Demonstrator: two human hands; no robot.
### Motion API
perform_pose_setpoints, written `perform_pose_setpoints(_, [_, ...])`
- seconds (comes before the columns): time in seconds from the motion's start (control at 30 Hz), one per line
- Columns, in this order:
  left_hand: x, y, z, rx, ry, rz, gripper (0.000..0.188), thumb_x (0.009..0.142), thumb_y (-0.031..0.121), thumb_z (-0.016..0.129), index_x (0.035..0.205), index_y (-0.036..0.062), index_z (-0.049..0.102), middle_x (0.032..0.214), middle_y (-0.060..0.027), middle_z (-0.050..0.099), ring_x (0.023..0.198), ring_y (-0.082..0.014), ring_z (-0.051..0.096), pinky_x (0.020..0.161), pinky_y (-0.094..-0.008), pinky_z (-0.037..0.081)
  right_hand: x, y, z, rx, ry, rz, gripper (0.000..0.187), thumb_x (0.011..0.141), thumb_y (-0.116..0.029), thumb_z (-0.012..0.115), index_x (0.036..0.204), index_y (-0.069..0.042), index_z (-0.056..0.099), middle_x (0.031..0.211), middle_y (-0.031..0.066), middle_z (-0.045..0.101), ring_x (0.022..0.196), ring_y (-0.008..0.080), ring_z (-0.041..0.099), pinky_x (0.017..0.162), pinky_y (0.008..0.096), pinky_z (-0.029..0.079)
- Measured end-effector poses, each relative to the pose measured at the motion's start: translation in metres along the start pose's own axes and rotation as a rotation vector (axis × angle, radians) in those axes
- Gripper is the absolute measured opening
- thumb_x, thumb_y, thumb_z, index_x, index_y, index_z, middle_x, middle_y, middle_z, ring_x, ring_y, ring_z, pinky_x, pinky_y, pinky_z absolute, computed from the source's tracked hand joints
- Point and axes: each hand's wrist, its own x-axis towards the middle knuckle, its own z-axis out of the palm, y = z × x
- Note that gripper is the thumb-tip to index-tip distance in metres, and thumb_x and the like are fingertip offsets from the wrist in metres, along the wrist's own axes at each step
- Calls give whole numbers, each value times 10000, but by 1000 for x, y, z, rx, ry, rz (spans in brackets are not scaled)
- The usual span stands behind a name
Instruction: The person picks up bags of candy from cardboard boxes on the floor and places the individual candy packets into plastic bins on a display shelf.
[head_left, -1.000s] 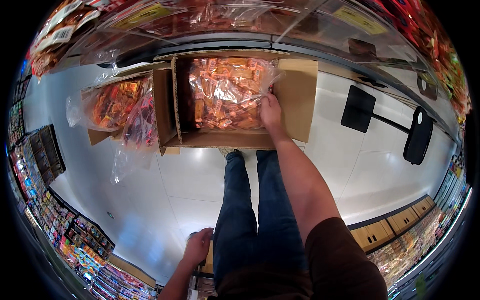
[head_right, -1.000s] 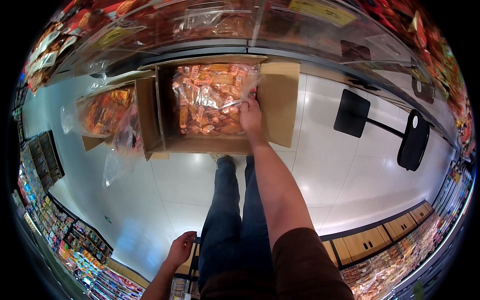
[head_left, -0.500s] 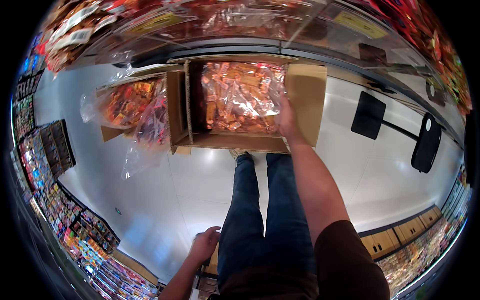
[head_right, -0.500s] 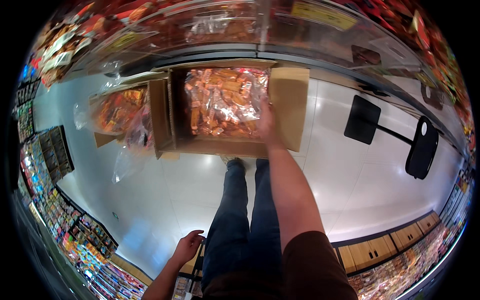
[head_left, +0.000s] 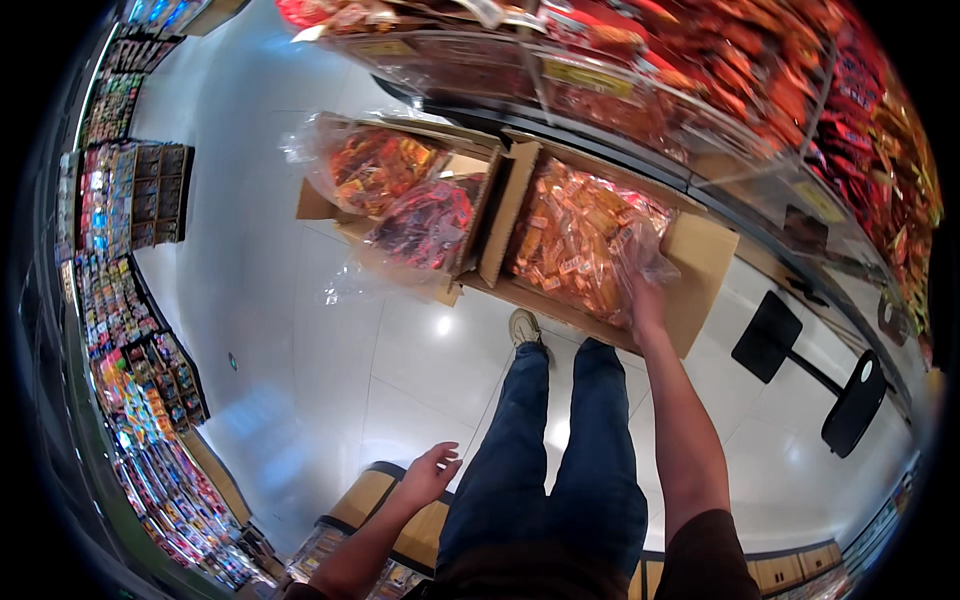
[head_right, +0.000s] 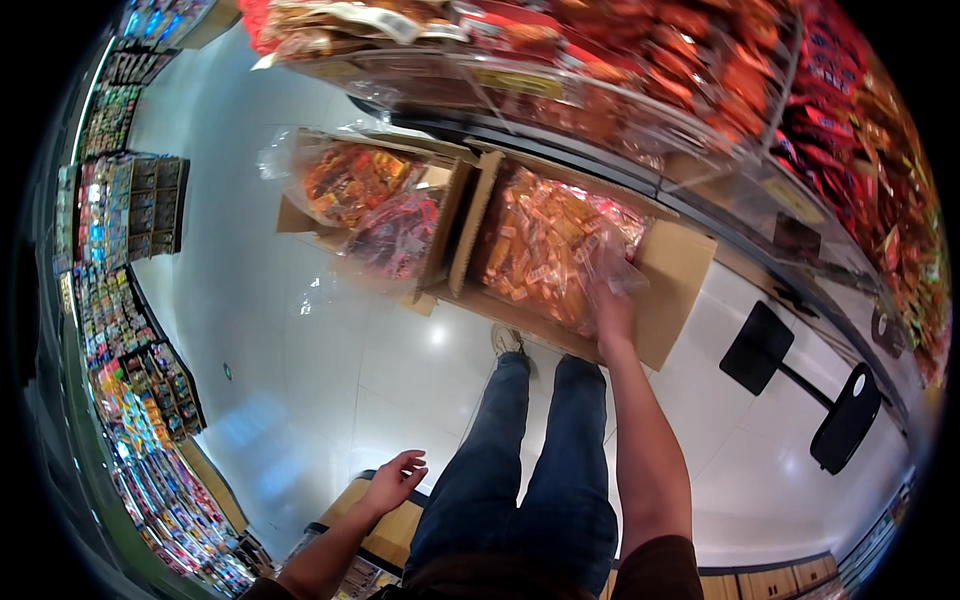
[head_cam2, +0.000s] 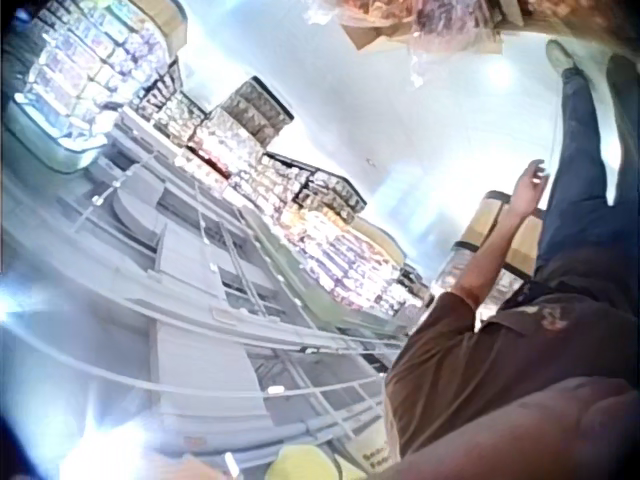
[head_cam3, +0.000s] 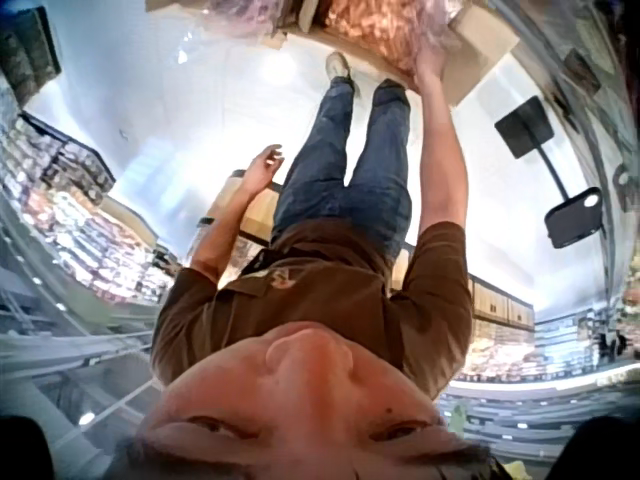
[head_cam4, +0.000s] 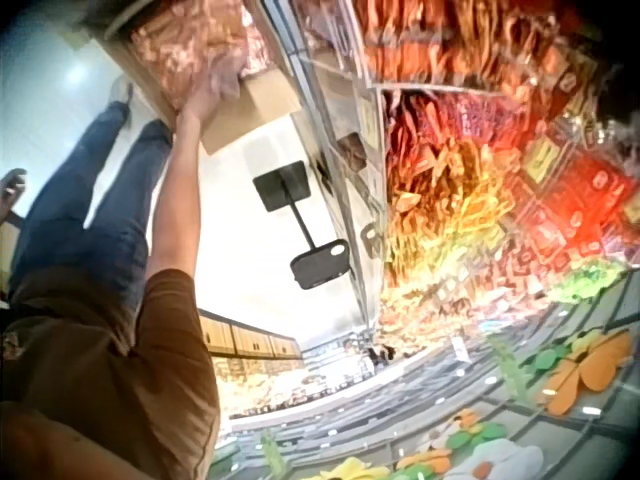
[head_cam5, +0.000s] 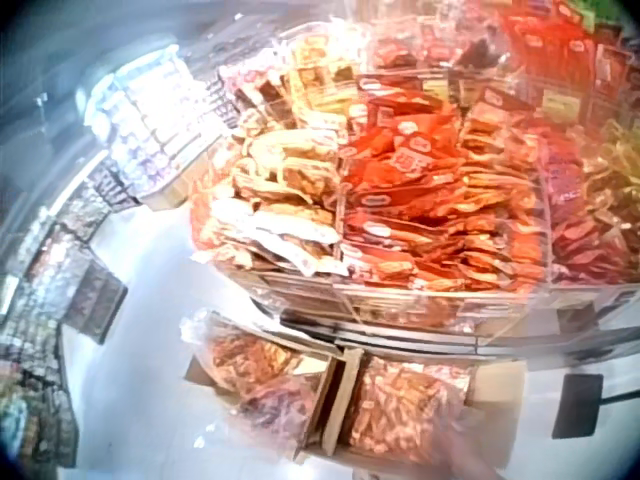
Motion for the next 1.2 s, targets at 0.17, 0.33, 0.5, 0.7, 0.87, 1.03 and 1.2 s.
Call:
perform_pose_setpoints(0.17, [16,16,-53,323,470,345,686,765,134,763,1355,23,431,1369,-222,443,1238,-404,452,1039,-438,394,-48,-35,31,236,64,-234,319,945,-297,550,1096,-22,609,876,6,606,792,138,587,735,298,475])
perform_pose_setpoints(0.33, [77,65,-147,536,777,534,777,721,114,786,1392,45,400,1486,-239,310,1371,-426,310,1083,-495,333,-117,-113,65,364,0,-175,291,965,-293,549,1074,-26,586,998,69,626,911,168,606,835,332,482])
perform_pose_setpoints(0.5, [153,96,-193,781,688,497,798,703,139,789,1406,108,412,1498,-172,327,1404,-366,283,1121,-485,288,-150,-131,90,407,-20,-303,241,978,-287,544,1018,-52,583,848,-4,566,700,84,486,605,264,401])
perform_pose_setpoints(0.7, [231,79,-214,668,654,400,205,821,109,629,1024,90,613,994,-167,662,989,-369,615,890,-509,473,-105,-77,44,17,128,-259,301,995,-328,509,1042,-38,570,866,1,595,726,74,496,628,269,423])
perform_pose_setpoints(0.87, [245,105,-241,541,768,454,144,838,86,576,980,73,597,847,-230,650,785,-440,627,716,-529,507,-103,-83,43,106,158,-204,320,995,-349,507,1093,-49,563,971,41,583,847,119,522,698,280,459])
perform_pose_setpoints(1.03, [237,183,-261,312,803,422,125,848,108,591,936,43,651,798,-208,656,792,-406,635,677,-485,477,-84,-63,35,-64,48,-105,312,999,-357,505,1100,-65,555,839,27,552,726,113,547,497,251,431])
perform_pose_setpoints(1.2, [233,220,-257,93,686,379,188,900,202,618,902,18,658,714,-150,657,657,-296,639,624,-398,482,-70,-38,44,-113,73,-186,338,994,-360,513,1028,-28,564,713,-2,515,577,77,478,499,259,416])
